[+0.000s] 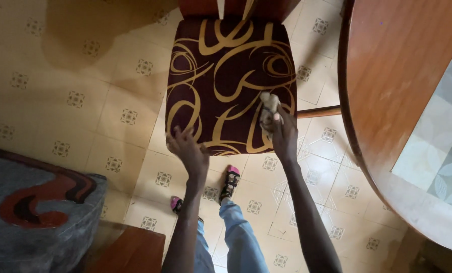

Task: Cleaning and wiping down wooden chairs with a cloth in a living/dining room area.

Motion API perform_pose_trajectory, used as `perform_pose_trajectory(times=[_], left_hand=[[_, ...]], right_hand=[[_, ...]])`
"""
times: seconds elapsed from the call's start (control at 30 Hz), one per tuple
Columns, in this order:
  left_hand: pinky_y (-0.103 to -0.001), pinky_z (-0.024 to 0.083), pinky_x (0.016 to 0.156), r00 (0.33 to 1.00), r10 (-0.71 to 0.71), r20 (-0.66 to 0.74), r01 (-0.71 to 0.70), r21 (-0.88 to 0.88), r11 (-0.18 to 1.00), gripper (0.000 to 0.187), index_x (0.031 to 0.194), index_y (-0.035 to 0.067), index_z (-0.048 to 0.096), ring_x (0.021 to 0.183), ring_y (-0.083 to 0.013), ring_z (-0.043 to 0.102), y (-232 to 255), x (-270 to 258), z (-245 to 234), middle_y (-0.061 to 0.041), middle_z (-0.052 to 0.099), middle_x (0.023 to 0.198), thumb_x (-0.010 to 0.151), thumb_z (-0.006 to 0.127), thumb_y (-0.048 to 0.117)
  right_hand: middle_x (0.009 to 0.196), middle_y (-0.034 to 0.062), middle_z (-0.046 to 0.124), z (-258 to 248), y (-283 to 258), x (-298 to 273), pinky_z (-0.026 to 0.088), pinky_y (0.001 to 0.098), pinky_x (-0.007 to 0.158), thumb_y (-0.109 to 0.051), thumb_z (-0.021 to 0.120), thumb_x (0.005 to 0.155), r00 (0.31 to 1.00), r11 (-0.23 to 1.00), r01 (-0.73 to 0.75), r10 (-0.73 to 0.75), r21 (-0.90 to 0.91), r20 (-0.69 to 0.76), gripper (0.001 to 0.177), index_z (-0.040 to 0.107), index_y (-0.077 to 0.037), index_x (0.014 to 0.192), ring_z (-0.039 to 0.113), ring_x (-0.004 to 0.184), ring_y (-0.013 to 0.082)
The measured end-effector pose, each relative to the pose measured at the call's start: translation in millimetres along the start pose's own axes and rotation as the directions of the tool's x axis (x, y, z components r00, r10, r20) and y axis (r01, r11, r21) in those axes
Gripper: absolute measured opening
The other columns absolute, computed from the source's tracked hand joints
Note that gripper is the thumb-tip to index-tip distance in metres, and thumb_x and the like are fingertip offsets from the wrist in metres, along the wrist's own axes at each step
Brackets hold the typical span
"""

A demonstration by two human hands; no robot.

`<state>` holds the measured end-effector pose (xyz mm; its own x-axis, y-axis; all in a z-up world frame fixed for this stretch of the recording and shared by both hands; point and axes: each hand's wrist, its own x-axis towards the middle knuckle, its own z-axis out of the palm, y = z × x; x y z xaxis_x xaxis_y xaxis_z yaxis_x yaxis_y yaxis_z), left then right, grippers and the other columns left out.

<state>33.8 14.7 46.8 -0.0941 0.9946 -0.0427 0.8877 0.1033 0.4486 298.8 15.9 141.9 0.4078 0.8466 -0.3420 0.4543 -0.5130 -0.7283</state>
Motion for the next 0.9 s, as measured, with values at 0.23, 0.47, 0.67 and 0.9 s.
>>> perform_pose_trajectory(times=[0.23, 0.47, 0.67, 0.9], left_hand=[[-0.071, 0.021, 0.113, 0.872, 0.488, 0.022, -0.311, -0.746, 0.589, 0.104, 0.154, -0.001, 0.034, 0.151, -0.0500, 0.015, 82.1, 20.8, -42.7, -0.029, 0.026, 0.164, 0.086, 0.063, 0.072], [-0.041, 0.063, 0.087, 0.796, 0.424, 0.432, 0.261, -0.877, 0.403, 0.044, 0.121, 0.011, 0.058, 0.098, -0.0212, 0.072, 90.9, 30.1, -7.9, -0.008, 0.074, 0.104, 0.106, 0.052, 0.051], [-0.037, 0.057, 0.069, 0.945, 0.145, 0.293, 0.224, -0.904, 0.363, 0.048, 0.128, 0.008, 0.062, 0.084, -0.0177, 0.059, 101.9, 43.9, 12.7, -0.011, 0.062, 0.100, 0.109, 0.051, 0.050], [-0.043, 0.063, 0.098, 0.849, 0.386, 0.362, 0.294, -0.929, 0.224, 0.076, 0.157, 0.015, 0.037, 0.125, -0.0289, 0.066, 163.5, 62.5, -39.9, -0.017, 0.063, 0.136, 0.101, 0.043, 0.066]], right_hand=[[0.164, 0.0197, 0.038, -19.3, -25.5, -30.1, 0.046, 0.0524, 0.117, -0.042, 0.032, 0.111, 0.941, 0.856, 0.250, -0.325, 0.453, 0.094, 0.059, 0.037, -0.009, 0.160, 0.046, 0.147, 0.0359], [0.149, 0.0255, 0.050, -23.1, 1.0, -25.3, 0.045, 0.0536, 0.110, -0.038, 0.038, 0.112, 0.984, 0.840, 0.123, -0.173, 0.529, 0.045, 0.058, 0.037, -0.009, 0.162, 0.049, 0.130, 0.0410], [0.137, 0.0183, 0.064, -45.3, 9.2, -1.8, 0.054, 0.0465, 0.099, -0.033, 0.032, 0.111, 0.984, 0.983, 0.115, -0.093, 0.144, -0.154, 0.048, 0.053, -0.009, 0.147, 0.065, 0.121, 0.0301], [0.145, 0.0225, 0.058, -45.9, -11.9, 24.6, 0.051, 0.0567, 0.109, -0.052, 0.033, 0.106, 0.973, 0.909, 0.001, 0.095, 0.418, -0.209, 0.061, 0.047, -0.012, 0.151, 0.057, 0.136, 0.0366]])
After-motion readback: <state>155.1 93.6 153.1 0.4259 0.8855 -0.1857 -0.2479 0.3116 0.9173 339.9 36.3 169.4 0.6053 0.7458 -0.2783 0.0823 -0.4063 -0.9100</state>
